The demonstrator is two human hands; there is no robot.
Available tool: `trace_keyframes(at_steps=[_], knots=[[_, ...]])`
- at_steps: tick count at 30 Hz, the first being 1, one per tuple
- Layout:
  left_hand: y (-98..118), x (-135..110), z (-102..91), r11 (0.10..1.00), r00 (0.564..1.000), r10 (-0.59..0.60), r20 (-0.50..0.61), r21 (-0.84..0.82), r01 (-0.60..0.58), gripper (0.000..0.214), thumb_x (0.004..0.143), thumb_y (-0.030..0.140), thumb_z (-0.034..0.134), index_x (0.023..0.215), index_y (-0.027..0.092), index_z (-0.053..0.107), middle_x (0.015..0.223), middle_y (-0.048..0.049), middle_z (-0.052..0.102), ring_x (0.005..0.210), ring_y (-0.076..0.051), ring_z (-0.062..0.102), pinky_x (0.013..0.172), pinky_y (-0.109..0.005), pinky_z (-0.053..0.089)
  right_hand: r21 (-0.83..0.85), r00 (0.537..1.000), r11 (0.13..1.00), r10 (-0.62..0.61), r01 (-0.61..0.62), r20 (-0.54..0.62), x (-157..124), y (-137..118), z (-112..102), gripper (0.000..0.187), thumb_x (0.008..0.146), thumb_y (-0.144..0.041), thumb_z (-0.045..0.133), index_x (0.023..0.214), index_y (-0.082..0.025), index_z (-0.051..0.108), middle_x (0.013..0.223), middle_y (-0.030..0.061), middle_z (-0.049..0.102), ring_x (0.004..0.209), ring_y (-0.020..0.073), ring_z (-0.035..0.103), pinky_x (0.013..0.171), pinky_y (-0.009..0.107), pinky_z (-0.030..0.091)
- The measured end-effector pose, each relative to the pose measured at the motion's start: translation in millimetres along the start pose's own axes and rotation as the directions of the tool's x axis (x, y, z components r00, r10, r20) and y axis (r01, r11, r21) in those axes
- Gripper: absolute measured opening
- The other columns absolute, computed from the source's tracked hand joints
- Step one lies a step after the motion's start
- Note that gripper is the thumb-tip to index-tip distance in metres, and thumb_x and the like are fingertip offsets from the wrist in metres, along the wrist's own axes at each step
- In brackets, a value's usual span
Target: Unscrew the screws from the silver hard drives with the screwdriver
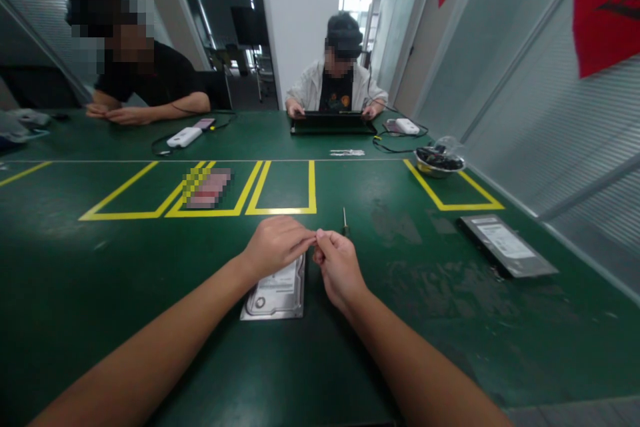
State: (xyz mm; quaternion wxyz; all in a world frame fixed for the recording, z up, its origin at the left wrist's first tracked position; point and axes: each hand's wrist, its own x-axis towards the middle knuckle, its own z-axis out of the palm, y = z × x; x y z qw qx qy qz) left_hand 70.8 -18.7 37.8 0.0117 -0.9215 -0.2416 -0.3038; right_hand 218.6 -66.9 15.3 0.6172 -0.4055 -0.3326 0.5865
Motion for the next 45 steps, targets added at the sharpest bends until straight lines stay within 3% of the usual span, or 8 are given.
trace_keyframes(at_steps=[4, 7, 10, 13, 16, 26, 37, 45], knots=[[-2, 2, -2.5, 0.999, 0.999, -0.027, -0.030, 0.020, 0.028, 0.023, 0.093, 0.025, 0.048, 0.089, 0.018, 0.069, 0.085, -0.0058, 0.071, 0.080, -0.019, 0.064, 0.077, -0.035, 0.047, -0.070, 0.999, 0.997, -0.034, 0.034, 0.002, -2, -2, 1, 0.024, 0.078, -0.042, 0.067, 0.074, -0.018, 0.064, 0.061, -0.0033, 0.050, 0.055, 0.0092, 0.039, 0.053, 0.025, 0.031], [-7, 4, -7.4, 0.981, 0.982, -0.162, -0.094, -0.124, 0.150, 0.015, 0.088, 0.023, 0.053, 0.082, 0.017, 0.066, 0.078, -0.0035, 0.068, 0.075, -0.016, 0.061, 0.073, -0.031, 0.047, -0.311, 0.995, 0.945, -0.085, 0.098, 0.058, -7, -3, 0, 0.020, 0.083, -0.038, 0.061, 0.084, -0.019, 0.067, 0.070, -0.0006, 0.059, 0.061, 0.0116, 0.048, 0.057, 0.026, 0.036], [-16, 2, -11.4, 0.903, 0.941, -0.331, -0.072, -0.314, 0.294, 0.008, 0.082, 0.019, 0.057, 0.078, 0.016, 0.063, 0.071, -0.0002, 0.063, 0.066, -0.012, 0.057, 0.063, -0.026, 0.044, -0.643, 0.950, 0.700, -0.218, 0.311, 0.222, -15, 0, -2, 0.013, 0.086, -0.029, 0.057, 0.081, -0.020, 0.066, 0.077, 0.0022, 0.061, 0.070, 0.0148, 0.053, 0.065, 0.029, 0.041], [-24, -4, -12.0, 0.798, 0.905, -0.425, 0.000, -0.472, 0.374, 0.007, 0.078, 0.016, 0.056, 0.076, 0.015, 0.062, 0.066, 0.0017, 0.059, 0.062, -0.011, 0.054, 0.060, -0.023, 0.042, -0.745, 0.850, 0.410, -0.284, 0.526, 0.443, -20, 3, -6, 0.013, 0.088, -0.020, 0.052, 0.084, -0.019, 0.064, 0.085, 0.0044, 0.060, 0.080, 0.0167, 0.055, 0.073, 0.031, 0.043], [-28, -12, -10.7, 0.747, 0.903, -0.422, 0.077, -0.534, 0.395, 0.007, 0.073, 0.012, 0.055, 0.074, 0.014, 0.060, 0.065, 0.0022, 0.057, 0.061, -0.010, 0.051, 0.059, -0.022, 0.040, -0.728, 0.791, 0.311, -0.265, 0.611, 0.551, -22, 5, -9, 0.013, 0.088, -0.016, 0.049, 0.089, -0.018, 0.062, 0.090, 0.0066, 0.060, 0.087, 0.0181, 0.056, 0.079, 0.032, 0.044], [-30, -17, -13.9, 0.744, 0.910, -0.400, 0.111, -0.540, 0.393, 0.008, 0.073, 0.010, 0.055, 0.076, 0.015, 0.061, 0.067, 0.0028, 0.057, 0.061, -0.009, 0.050, 0.059, -0.023, 0.039, -0.738, 0.784, 0.265, -0.189, 0.620, 0.591, -25, 4, -11, 0.013, 0.089, -0.014, 0.049, 0.089, -0.017, 0.061, 0.093, 0.0072, 0.059, 0.090, 0.0182, 0.055, 0.082, 0.033, 0.045], [-37, 0, -15.6, 0.910, 0.946, -0.243, 0.215, -0.285, 0.299, 0.012, 0.087, 0.024, 0.056, 0.083, 0.018, 0.066, 0.085, -0.0003, 0.068, 0.083, -0.015, 0.058, 0.078, -0.029, 0.040, -0.738, 0.785, 0.270, -0.167, 0.618, 0.597, -24, 4, -12, 0.014, 0.090, -0.015, 0.047, 0.089, -0.017, 0.061, 0.094, 0.0068, 0.057, 0.090, 0.0173, 0.053, 0.083, 0.032, 0.045], [-41, 11, -1.9, 0.920, 0.883, -0.336, 0.329, -0.088, 0.383, 0.014, 0.084, 0.027, 0.058, 0.084, 0.022, 0.071, 0.091, 0.0000, 0.073, 0.089, -0.019, 0.059, 0.086, -0.033, 0.039, -0.740, 0.786, 0.268, -0.162, 0.617, 0.596, -23, 4, -12, 0.013, 0.089, -0.015, 0.048, 0.091, -0.018, 0.061, 0.095, 0.0066, 0.056, 0.090, 0.0174, 0.054, 0.082, 0.032, 0.045]])
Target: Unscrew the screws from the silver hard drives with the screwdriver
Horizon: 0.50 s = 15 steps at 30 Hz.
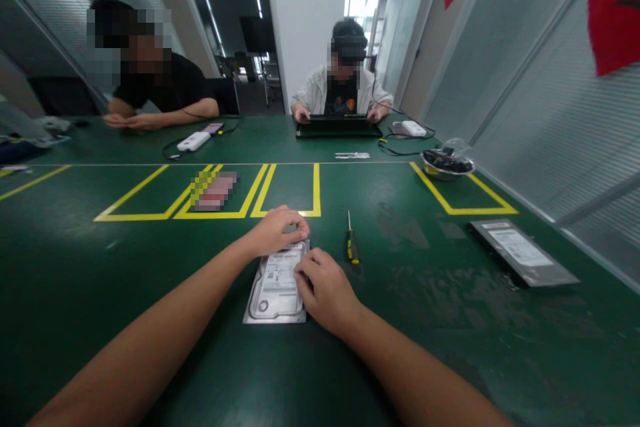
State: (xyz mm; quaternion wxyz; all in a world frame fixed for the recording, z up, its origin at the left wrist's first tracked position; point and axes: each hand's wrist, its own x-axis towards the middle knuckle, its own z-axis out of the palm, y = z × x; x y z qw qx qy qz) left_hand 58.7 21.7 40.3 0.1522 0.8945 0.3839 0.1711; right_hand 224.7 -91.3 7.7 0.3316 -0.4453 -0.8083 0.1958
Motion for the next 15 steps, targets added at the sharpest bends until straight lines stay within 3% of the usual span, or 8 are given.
trace_keyframes(at_steps=[15], knots=[[6.4, 7.7, 3.4, 0.993, 0.992, -0.114, 0.056, 0.014, 0.114, 0.020, 0.071, 0.023, 0.056, 0.075, 0.026, 0.076, 0.079, 0.0031, 0.075, 0.079, -0.018, 0.065, 0.069, -0.026, 0.042, -0.004, 1.000, 1.000, 0.004, -0.004, 0.018, 0.6, -1.4, -1.9, 0.014, 0.090, -0.017, 0.048, 0.093, -0.018, 0.061, 0.096, 0.0068, 0.056, 0.090, 0.0172, 0.054, 0.082, 0.032, 0.046]])
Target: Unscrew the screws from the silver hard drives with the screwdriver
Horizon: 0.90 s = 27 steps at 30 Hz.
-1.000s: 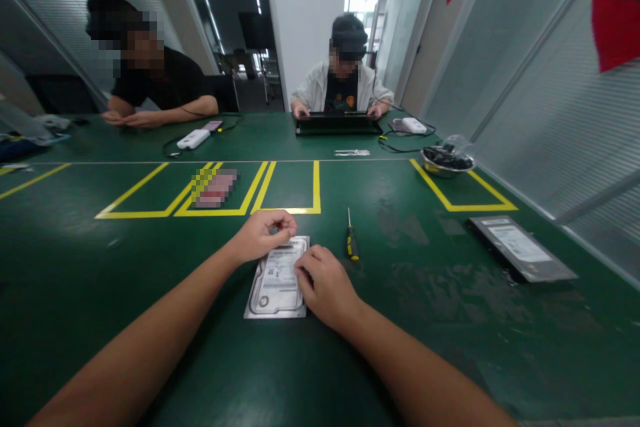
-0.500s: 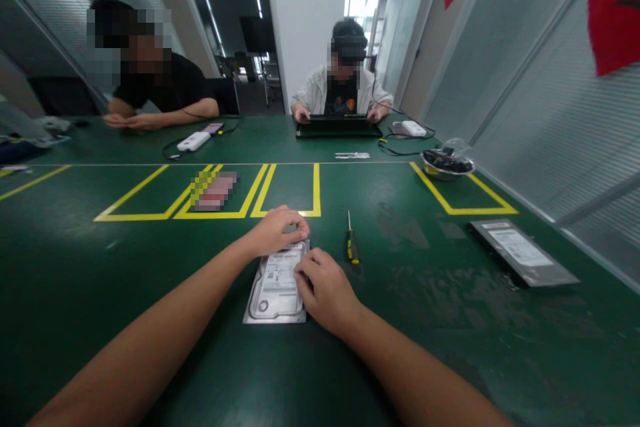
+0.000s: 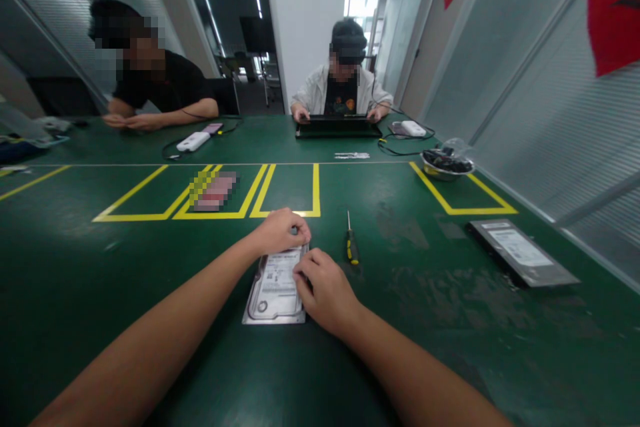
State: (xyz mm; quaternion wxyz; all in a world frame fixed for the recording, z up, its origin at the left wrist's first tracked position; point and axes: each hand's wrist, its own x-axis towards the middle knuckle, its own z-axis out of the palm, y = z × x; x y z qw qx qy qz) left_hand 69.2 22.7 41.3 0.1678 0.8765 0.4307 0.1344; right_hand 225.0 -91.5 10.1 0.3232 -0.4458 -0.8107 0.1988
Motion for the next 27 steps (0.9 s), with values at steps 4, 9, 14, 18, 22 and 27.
trace_keyframes(at_steps=[4, 9, 14, 18, 22, 27], knots=[[3, 3, -1.6, 0.995, 0.995, -0.086, 0.042, -0.045, 0.087, 0.019, 0.068, 0.023, 0.058, 0.074, 0.025, 0.076, 0.077, 0.0020, 0.075, 0.073, -0.017, 0.065, 0.062, -0.025, 0.041, -0.010, 1.000, 1.000, -0.001, 0.001, 0.009, 0, -1, -1, 0.014, 0.090, -0.016, 0.048, 0.093, -0.018, 0.061, 0.096, 0.0065, 0.056, 0.090, 0.0171, 0.054, 0.082, 0.032, 0.046], [6, 3, -5.8, 0.977, 0.980, -0.178, 0.090, -0.103, 0.187, 0.016, 0.066, 0.027, 0.064, 0.074, 0.025, 0.077, 0.072, 0.0020, 0.074, 0.070, -0.017, 0.065, 0.058, -0.025, 0.039, -0.014, 1.000, 1.000, -0.013, 0.014, 0.011, 0, -2, -3, 0.014, 0.090, -0.016, 0.048, 0.094, -0.019, 0.061, 0.095, 0.0061, 0.057, 0.090, 0.0170, 0.054, 0.082, 0.032, 0.047], [3, -5, -4.9, 0.969, 0.975, -0.216, 0.043, -0.109, 0.220, 0.014, 0.069, 0.031, 0.067, 0.078, 0.025, 0.077, 0.074, 0.0016, 0.074, 0.071, -0.018, 0.064, 0.063, -0.027, 0.041, -0.053, 1.000, 0.998, -0.020, 0.020, 0.001, 1, 3, -4, 0.013, 0.090, -0.017, 0.049, 0.094, -0.018, 0.061, 0.096, 0.0064, 0.057, 0.091, 0.0172, 0.054, 0.083, 0.032, 0.046], [1, -18, 0.1, 0.985, 0.986, -0.154, -0.059, -0.083, 0.149, 0.012, 0.073, 0.028, 0.068, 0.083, 0.025, 0.074, 0.081, 0.0023, 0.074, 0.082, -0.020, 0.064, 0.076, -0.033, 0.040, -0.201, 0.995, 0.977, 0.061, -0.076, -0.078, 3, 9, -8, 0.012, 0.092, -0.021, 0.048, 0.086, -0.018, 0.059, 0.090, 0.0059, 0.057, 0.087, 0.0179, 0.054, 0.080, 0.032, 0.044], [6, -36, 5.1, 0.995, 0.981, -0.093, -0.172, 0.017, 0.098, 0.013, 0.079, 0.032, 0.066, 0.089, 0.026, 0.071, 0.092, -0.0007, 0.072, 0.097, -0.026, 0.057, 0.087, -0.042, 0.033, -0.458, 0.977, 0.866, 0.138, -0.199, -0.164, 5, 13, -17, 0.010, 0.090, -0.025, 0.050, 0.082, -0.020, 0.054, 0.086, 0.0065, 0.056, 0.083, 0.0204, 0.052, 0.073, 0.034, 0.041], [9, -54, 10.9, 0.997, 0.977, -0.019, -0.214, 0.068, 0.034, 0.018, 0.090, 0.035, 0.054, 0.095, 0.026, 0.070, 0.098, -0.0022, 0.071, 0.101, -0.026, 0.053, 0.090, -0.044, 0.027, -0.678, 0.948, 0.664, 0.202, -0.316, -0.244, 8, 18, -34, 0.012, 0.089, -0.030, 0.052, 0.092, -0.019, 0.055, 0.092, 0.0114, 0.056, 0.083, 0.0247, 0.051, 0.067, 0.035, 0.039]])
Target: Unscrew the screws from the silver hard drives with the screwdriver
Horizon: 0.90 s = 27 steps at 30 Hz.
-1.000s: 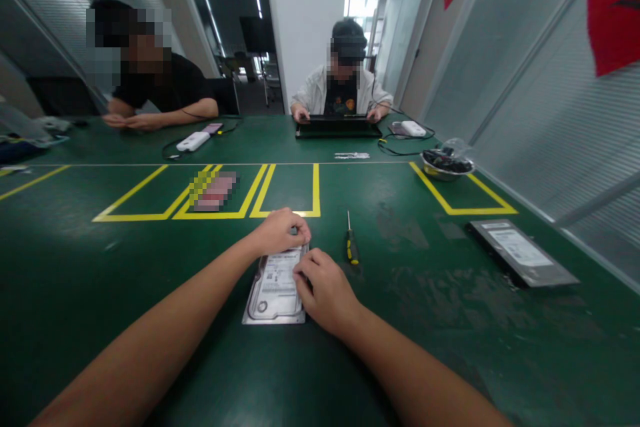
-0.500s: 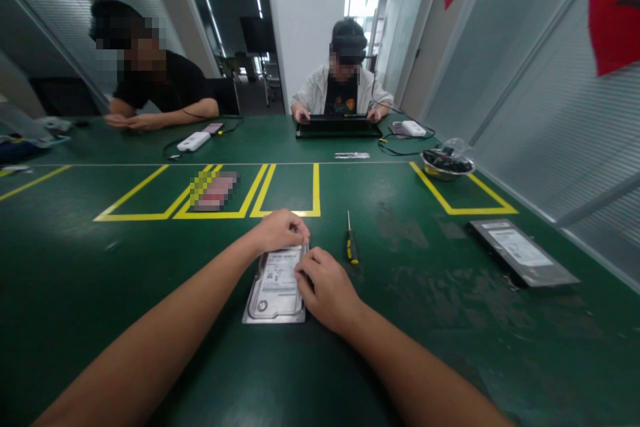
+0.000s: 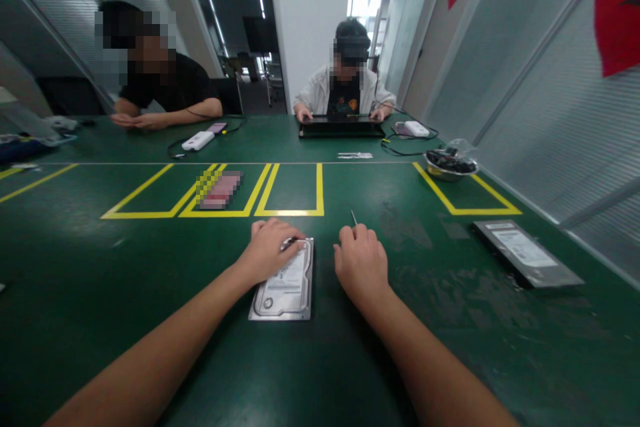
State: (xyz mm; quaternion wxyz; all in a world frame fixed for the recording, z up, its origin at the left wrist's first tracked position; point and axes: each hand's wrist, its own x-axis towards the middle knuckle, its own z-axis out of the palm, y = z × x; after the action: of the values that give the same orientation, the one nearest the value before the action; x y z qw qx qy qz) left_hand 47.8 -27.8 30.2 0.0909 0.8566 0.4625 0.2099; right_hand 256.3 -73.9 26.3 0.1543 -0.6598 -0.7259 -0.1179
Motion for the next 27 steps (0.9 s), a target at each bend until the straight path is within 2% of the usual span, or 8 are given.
trace_keyframes(at_steps=[4, 7, 10, 17, 19, 21, 24, 27], knots=[[0, -7, 2.2, 0.999, 0.999, 0.033, -0.037, 0.010, -0.032, 0.022, 0.094, 0.034, 0.049, 0.098, 0.026, 0.069, 0.102, -0.0024, 0.071, 0.102, -0.025, 0.053, 0.093, -0.046, 0.023, -0.137, 0.997, 0.987, 0.083, -0.081, 0.009, 7, 13, -5, 0.021, 0.089, -0.037, 0.052, 0.097, -0.017, 0.056, 0.097, 0.0146, 0.057, 0.088, 0.0276, 0.053, 0.068, 0.037, 0.042], [0, -9, 3.6, 0.999, 0.997, 0.044, -0.063, 0.002, -0.044, 0.023, 0.094, 0.032, 0.048, 0.098, 0.025, 0.069, 0.100, -0.0034, 0.071, 0.100, -0.024, 0.053, 0.094, -0.047, 0.022, -0.212, 0.981, 0.966, 0.168, -0.145, 0.097, 11, 20, -6, 0.026, 0.087, -0.038, 0.054, 0.099, -0.015, 0.056, 0.099, 0.0161, 0.058, 0.090, 0.0300, 0.056, 0.068, 0.038, 0.044], [0, -11, 4.4, 0.999, 0.995, 0.043, -0.086, 0.004, -0.043, 0.023, 0.094, 0.032, 0.048, 0.097, 0.025, 0.070, 0.098, -0.0041, 0.072, 0.098, -0.024, 0.052, 0.092, -0.047, 0.022, -0.228, 0.951, 0.958, 0.224, -0.175, 0.212, 12, 25, -8, 0.026, 0.088, -0.035, 0.052, 0.104, -0.015, 0.055, 0.102, 0.0163, 0.057, 0.092, 0.0317, 0.060, 0.065, 0.037, 0.045], [-1, -10, 3.8, 1.000, 0.996, 0.031, -0.086, -0.004, -0.031, 0.022, 0.093, 0.031, 0.049, 0.096, 0.025, 0.070, 0.096, -0.0032, 0.072, 0.097, -0.025, 0.050, 0.088, -0.047, 0.024, -0.187, 0.885, 0.956, 0.283, -0.228, 0.370, 11, 30, -13, 0.029, 0.090, -0.025, 0.042, 0.117, -0.016, 0.047, 0.100, 0.0150, 0.059, 0.087, 0.0321, 0.066, 0.065, 0.038, 0.047], [-2, -10, 4.1, 0.999, 0.996, 0.033, -0.088, -0.003, -0.034, 0.022, 0.092, 0.031, 0.049, 0.095, 0.025, 0.070, 0.096, -0.0033, 0.072, 0.097, -0.025, 0.049, 0.087, -0.046, 0.025, -0.164, 0.895, 0.955, 0.290, -0.247, 0.339, 12, 33, -14, 0.029, 0.090, -0.022, 0.041, 0.118, -0.016, 0.047, 0.100, 0.0153, 0.061, 0.087, 0.0310, 0.066, 0.066, 0.039, 0.047], [-2, -9, 4.6, 0.999, 0.995, 0.037, -0.093, -0.001, -0.037, 0.023, 0.093, 0.031, 0.048, 0.095, 0.025, 0.070, 0.095, -0.0035, 0.072, 0.097, -0.025, 0.049, 0.087, -0.046, 0.025, -0.079, 0.926, 0.957, 0.288, -0.277, 0.243, 15, 37, -16, 0.031, 0.090, -0.023, 0.042, 0.119, -0.015, 0.048, 0.104, 0.0164, 0.061, 0.089, 0.0296, 0.065, 0.070, 0.039, 0.047], [-3, -9, 5.2, 0.999, 0.994, 0.042, -0.097, 0.006, -0.042, 0.022, 0.092, 0.031, 0.048, 0.093, 0.024, 0.070, 0.093, -0.0035, 0.071, 0.095, -0.025, 0.049, 0.086, -0.046, 0.025, 0.205, 0.956, 0.934, 0.293, -0.292, 0.024, 23, 45, -22, 0.030, 0.086, -0.029, 0.051, 0.112, -0.014, 0.054, 0.100, 0.0131, 0.064, 0.086, 0.0245, 0.062, 0.075, 0.038, 0.047], [-4, -9, 4.6, 0.999, 0.995, 0.044, -0.092, 0.012, -0.043, 0.021, 0.092, 0.030, 0.049, 0.091, 0.025, 0.070, 0.091, -0.0029, 0.071, 0.095, -0.025, 0.048, 0.085, -0.045, 0.025, 0.558, 0.931, 0.791, 0.355, -0.250, -0.086, 35, 47, -32, 0.027, 0.080, -0.037, 0.063, 0.097, -0.016, 0.060, 0.074, 0.0033, 0.062, 0.066, 0.0178, 0.057, 0.066, 0.033, 0.047]])
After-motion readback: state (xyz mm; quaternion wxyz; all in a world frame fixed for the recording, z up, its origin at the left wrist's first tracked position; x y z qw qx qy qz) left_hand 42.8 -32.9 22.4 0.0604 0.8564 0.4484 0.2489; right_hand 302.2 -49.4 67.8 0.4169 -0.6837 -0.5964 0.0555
